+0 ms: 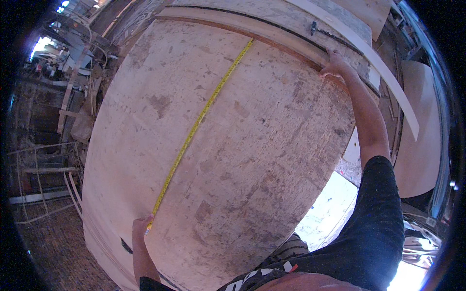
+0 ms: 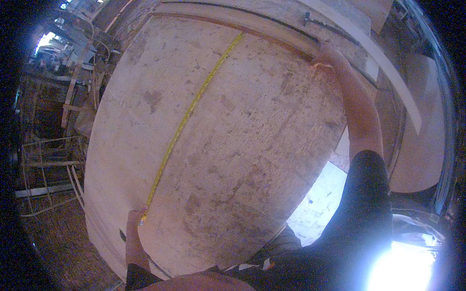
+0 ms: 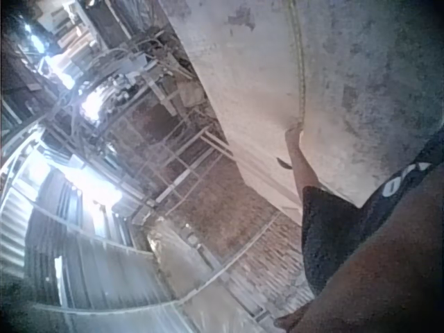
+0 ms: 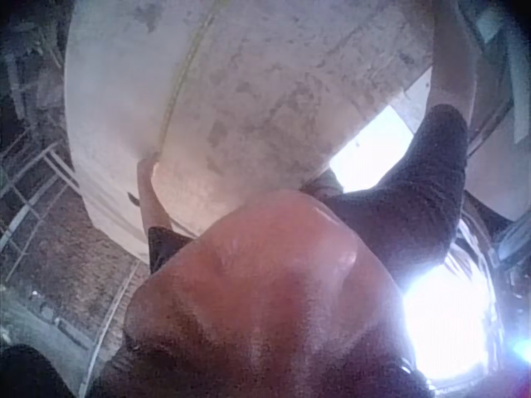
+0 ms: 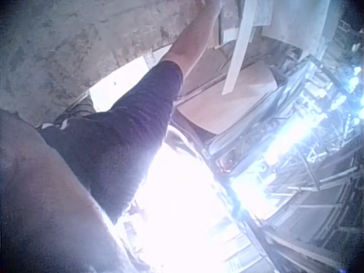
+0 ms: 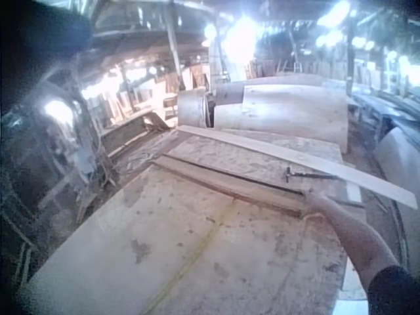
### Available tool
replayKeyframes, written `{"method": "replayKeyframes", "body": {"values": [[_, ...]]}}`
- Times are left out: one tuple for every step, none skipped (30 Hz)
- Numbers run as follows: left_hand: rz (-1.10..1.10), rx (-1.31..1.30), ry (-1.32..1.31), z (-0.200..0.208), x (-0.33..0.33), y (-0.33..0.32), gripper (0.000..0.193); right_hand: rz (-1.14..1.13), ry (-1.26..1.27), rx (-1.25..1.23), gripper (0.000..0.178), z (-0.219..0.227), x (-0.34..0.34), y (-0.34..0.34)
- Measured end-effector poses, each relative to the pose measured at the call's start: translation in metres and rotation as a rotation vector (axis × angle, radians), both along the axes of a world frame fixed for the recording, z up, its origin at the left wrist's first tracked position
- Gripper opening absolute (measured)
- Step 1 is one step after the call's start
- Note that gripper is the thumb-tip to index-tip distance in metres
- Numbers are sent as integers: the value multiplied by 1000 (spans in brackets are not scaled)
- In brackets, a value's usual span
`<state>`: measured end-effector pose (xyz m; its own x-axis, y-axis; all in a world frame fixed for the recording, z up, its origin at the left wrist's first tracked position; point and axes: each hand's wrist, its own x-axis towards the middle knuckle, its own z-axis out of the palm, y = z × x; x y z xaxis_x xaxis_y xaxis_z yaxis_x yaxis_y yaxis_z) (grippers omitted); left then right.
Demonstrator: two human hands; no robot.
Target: The person measures a large sheet of plywood with a tape measure, then lifts and positions it on a workbench. They handle several wooden planks, aligning them on the bench and using a hammer to tap and secure the pieces. The person continues to measure and adjust the planks throughout the clip.
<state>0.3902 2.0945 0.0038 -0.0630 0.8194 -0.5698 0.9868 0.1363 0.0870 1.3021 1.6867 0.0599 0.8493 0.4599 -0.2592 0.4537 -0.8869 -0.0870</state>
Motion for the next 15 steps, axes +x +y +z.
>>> {"method": "replayKeyframes", "body": {"values": [[1,-6,-1,5,4,-3,71,2,2,-7,135,0,0,1],[-17,1,42,1,1,0,71,5,4,-13,134,0,-1,1],[-36,10,86,1,5,2,71,6,6,-19,134,-1,0,1],[-56,19,129,2,8,3,71,9,8,-32,134,-1,1,0],[-72,28,115,5,10,2,72,11,10,-46,133,-1,3,-2],[-88,38,101,7,11,1,73,13,11,-59,133,-2,3,-4],[-98,41,89,11,16,-3,75,24,10,-55,133,0,1,1],[-93,30,85,5,9,-1,76,35,9,-51,133,1,-2,5],[-89,27,80,1,1,1,77,45,7,-37,133,3,-4,5],[-85,24,75,-3,-8,3,79,78,-57,-20,128,-2,-1,4],[-82,22,78,-4,-6,5,80,102,-123,-7,123,-8,0,-1],[-78,19,81,-5,-4,7,81,126,-188,5,118,-13,2,-5],[-75,16,84,-6,-2,10,82,97,-129,-8,123,-15,6,-9],[-70,11,82,-8,-4,10,83,75,-66,-19,128,-12,6,-5],[-65,7,77,-10,-9,11,83,53,-5,-29,133,-9,5,-2]]}}
